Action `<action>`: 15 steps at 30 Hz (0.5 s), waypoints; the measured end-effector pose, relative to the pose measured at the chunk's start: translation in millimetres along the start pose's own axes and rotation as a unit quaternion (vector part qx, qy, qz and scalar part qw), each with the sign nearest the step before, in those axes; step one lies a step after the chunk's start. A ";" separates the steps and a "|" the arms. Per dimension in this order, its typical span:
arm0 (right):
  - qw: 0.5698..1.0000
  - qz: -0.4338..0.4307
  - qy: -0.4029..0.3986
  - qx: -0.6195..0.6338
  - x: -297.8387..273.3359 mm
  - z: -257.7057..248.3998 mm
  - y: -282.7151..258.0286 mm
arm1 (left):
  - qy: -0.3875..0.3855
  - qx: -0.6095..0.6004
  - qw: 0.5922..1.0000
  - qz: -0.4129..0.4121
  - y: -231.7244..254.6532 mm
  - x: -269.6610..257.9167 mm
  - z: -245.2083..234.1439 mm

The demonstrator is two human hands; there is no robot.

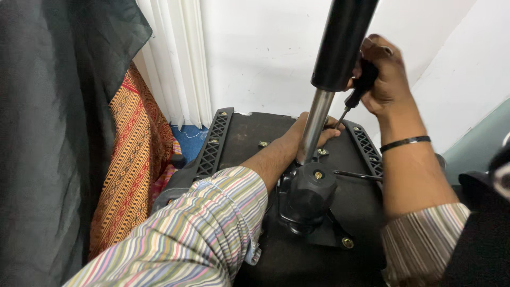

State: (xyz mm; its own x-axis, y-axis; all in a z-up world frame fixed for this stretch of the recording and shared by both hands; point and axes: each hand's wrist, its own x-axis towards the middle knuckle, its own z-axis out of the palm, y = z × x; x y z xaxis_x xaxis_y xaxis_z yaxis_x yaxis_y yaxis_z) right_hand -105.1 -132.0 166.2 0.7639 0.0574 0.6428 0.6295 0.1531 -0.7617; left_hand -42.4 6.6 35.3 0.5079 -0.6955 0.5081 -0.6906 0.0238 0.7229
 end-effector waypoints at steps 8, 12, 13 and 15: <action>0.979 0.012 0.155 -0.135 18.3 22.0 27.7 | 0.035 -0.022 0.995 -0.092 -2.5 5.3 2.2; 0.931 -0.066 0.217 -0.285 8.3 40.4 34.8 | -0.005 0.013 0.988 -0.153 -5.1 10.8 4.5; 0.928 -0.069 0.221 -0.293 6.2 41.0 34.4 | -0.012 0.021 0.991 -0.135 -5.5 12.1 4.5; 0.966 -0.029 0.177 -0.185 3.0 35.1 29.5 | -0.027 0.037 0.994 -0.101 -6.6 11.2 3.8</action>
State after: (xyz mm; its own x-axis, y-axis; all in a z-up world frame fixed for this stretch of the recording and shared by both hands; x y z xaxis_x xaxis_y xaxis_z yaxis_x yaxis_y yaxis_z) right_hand -89.3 -92.7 148.6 0.6849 -0.2924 0.6674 0.6306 -0.2209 -0.7440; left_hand -34.1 -4.1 34.4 0.6134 -0.7179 0.3293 -0.6142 -0.1714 0.7703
